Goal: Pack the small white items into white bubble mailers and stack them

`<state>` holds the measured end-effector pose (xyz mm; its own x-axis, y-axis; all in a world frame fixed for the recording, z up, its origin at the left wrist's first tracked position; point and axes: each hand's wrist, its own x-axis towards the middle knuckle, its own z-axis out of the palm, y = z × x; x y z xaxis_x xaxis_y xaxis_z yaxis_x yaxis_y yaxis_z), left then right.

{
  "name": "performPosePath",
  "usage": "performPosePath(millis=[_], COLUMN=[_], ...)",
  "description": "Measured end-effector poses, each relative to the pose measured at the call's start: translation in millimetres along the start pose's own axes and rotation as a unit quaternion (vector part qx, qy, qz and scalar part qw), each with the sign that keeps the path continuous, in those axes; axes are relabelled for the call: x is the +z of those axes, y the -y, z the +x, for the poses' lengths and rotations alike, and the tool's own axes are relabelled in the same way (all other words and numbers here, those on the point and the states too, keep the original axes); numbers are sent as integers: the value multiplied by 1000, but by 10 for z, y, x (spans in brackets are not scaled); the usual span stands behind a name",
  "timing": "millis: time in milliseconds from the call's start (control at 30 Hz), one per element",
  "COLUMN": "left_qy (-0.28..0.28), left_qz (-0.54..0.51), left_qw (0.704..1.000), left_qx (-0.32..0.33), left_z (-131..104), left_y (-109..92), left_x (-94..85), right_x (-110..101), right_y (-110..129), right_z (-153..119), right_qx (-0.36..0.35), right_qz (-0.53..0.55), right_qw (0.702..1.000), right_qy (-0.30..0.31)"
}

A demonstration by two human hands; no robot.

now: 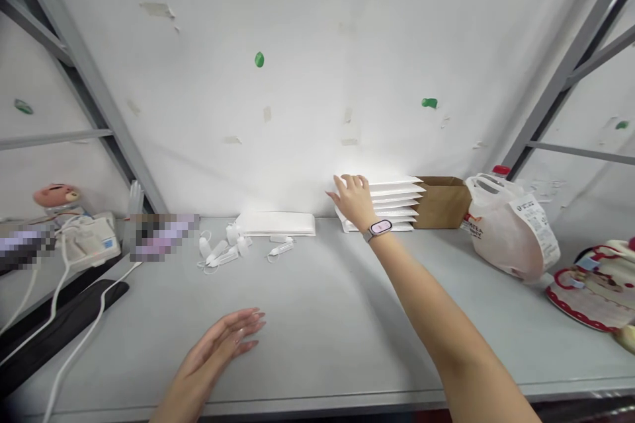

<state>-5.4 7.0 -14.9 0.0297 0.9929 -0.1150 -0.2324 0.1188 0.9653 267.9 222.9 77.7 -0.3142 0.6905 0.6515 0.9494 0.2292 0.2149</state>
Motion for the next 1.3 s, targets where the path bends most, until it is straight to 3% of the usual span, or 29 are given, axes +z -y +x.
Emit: performPosePath(millis=[167, 300, 533, 733, 967, 1300], left_qy=[42, 37, 22, 29, 27, 26], left_qz=[12, 6, -26, -19, -17, -19], left_qw=[999, 999, 999, 999, 999, 999], left_qx=[-6, 2, 1, -4, -9, -2], left_z=[-12, -23, -20, -41, -42, -26], left_y=[1, 6, -8, -8, -8, -7], left_x=[-38, -51, -19, 12, 25, 15], right_x=[218, 522, 719, 716, 671, 692], right_y=[682, 979, 840, 662, 689, 642], right_z=[-145, -178, -47, -93, -104, -78], right_qx=[-120, -140, -100, -111, -146, -127], right_qz=[42, 53, 66, 71, 49, 47], right_qw=[988, 979, 978, 973, 971, 974], right_qy=[89, 137, 170, 189, 182, 183])
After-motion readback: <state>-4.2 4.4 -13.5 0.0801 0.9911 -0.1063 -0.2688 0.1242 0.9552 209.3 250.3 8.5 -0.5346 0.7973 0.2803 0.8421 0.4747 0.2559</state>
